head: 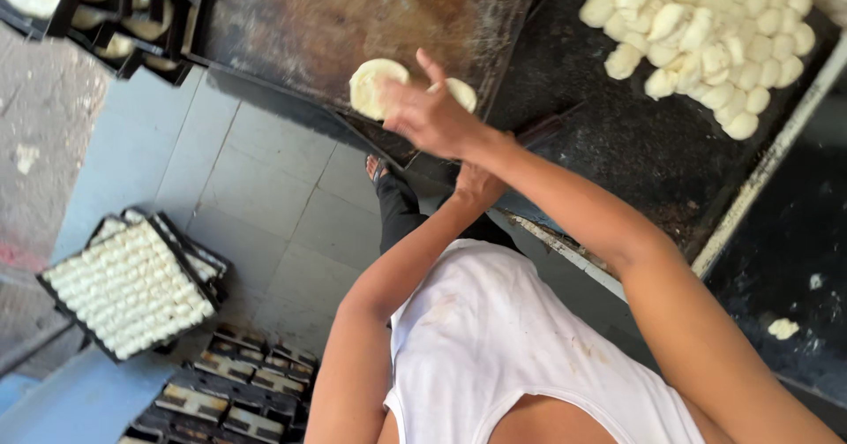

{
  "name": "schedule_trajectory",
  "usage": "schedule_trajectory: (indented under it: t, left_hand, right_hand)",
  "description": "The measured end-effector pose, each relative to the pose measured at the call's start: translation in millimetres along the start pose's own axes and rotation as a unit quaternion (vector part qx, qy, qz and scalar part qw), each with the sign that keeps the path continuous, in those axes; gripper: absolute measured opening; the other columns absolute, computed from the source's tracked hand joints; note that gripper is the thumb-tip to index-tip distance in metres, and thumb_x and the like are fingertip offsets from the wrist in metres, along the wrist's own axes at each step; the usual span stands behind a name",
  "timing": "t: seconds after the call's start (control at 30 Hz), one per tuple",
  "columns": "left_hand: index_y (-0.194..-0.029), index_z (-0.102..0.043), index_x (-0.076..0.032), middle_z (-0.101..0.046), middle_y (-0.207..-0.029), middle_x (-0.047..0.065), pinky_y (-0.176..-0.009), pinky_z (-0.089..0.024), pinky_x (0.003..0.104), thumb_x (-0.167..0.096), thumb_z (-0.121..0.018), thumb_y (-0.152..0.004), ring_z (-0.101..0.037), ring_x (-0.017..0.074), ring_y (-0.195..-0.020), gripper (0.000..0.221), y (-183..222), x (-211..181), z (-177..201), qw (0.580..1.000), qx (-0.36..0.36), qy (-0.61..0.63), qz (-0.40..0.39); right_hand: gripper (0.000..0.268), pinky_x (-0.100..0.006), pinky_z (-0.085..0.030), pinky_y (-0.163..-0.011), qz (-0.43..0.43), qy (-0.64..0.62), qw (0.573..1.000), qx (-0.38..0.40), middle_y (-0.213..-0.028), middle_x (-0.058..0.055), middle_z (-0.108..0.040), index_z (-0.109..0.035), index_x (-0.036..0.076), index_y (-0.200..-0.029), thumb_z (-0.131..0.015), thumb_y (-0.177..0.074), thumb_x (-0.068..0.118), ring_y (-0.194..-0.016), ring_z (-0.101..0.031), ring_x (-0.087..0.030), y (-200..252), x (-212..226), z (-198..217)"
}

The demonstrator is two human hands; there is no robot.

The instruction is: The person uses a rolling pin to flatten portions of dough on a counter, places the flattened dough onto metal trays, moves stacks of trays, and kneads a large mass of dough in a metal bowl.

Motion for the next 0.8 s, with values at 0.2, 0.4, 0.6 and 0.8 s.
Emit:
schedule_trajectory:
  t: [0.2,0.4,0.6,0.8]
  left_hand:
    - [-0.150,-0.052,-0.017,-0.062,-0.135,0.014,-0.084,-0.061,0.051,-0.040,-0.054,-0.104,-0.073,0.0321,-0.108,0.052,-2,11,14,0.950,0.283,0.110,0.078]
    - [-0.136,-0.046,0.001,-0.057,-0.120,0.021,-0.050,-0.061,0.044,-0.049,-0.061,-0.099,-0.073,0.0367,-0.084,0.064,-13,-18,77,0.992,0.090,0.035,0.078]
    - [-0.137,-0.045,0.003,-0.057,-0.119,0.022,-0.050,-0.060,0.043,-0.048,-0.056,-0.107,-0.072,0.0352,-0.082,0.060,-14,-29,70,0.991,0.064,0.018,0.120]
    - [-0.135,-0.045,0.002,-0.058,-0.118,0.021,-0.051,-0.059,0.044,-0.050,-0.056,-0.106,-0.071,0.0364,-0.081,0.061,-14,-38,66,0.991,0.027,-0.036,0.123]
  right_hand:
    - [0.029,-0.052,-0.039,-0.118,-0.281,-0.024,0.949,-0.143,-0.129,-0.014,-0.073,-0.071,0.005,-0.125,-0.072,-0.102,0.023,-0.125,-0.067,-0.032,98,-13,75]
    - [0.038,-0.048,-0.049,-0.103,-0.326,0.274,0.888,-0.171,-0.135,-0.022,-0.064,-0.065,-0.002,-0.133,-0.069,-0.096,0.004,-0.124,-0.061,-0.041,236,-163,164]
    - [0.038,-0.048,-0.047,-0.118,-0.280,0.175,0.910,-0.252,-0.138,-0.020,-0.063,-0.062,-0.001,-0.134,-0.054,-0.099,-0.011,-0.133,-0.060,-0.039,310,-109,164]
    - [0.058,-0.054,-0.038,-0.111,-0.350,0.088,0.910,-0.201,-0.153,-0.035,-0.028,-0.041,-0.014,-0.145,-0.064,-0.092,-0.005,-0.142,-0.031,-0.047,333,-26,137]
Point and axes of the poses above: each hand's wrist, its own y-axis away from the middle knuckle, its own z-axis out of the back of the hand, x = y × z, the point moved 3 cm from there along -y, towards the middle knuckle
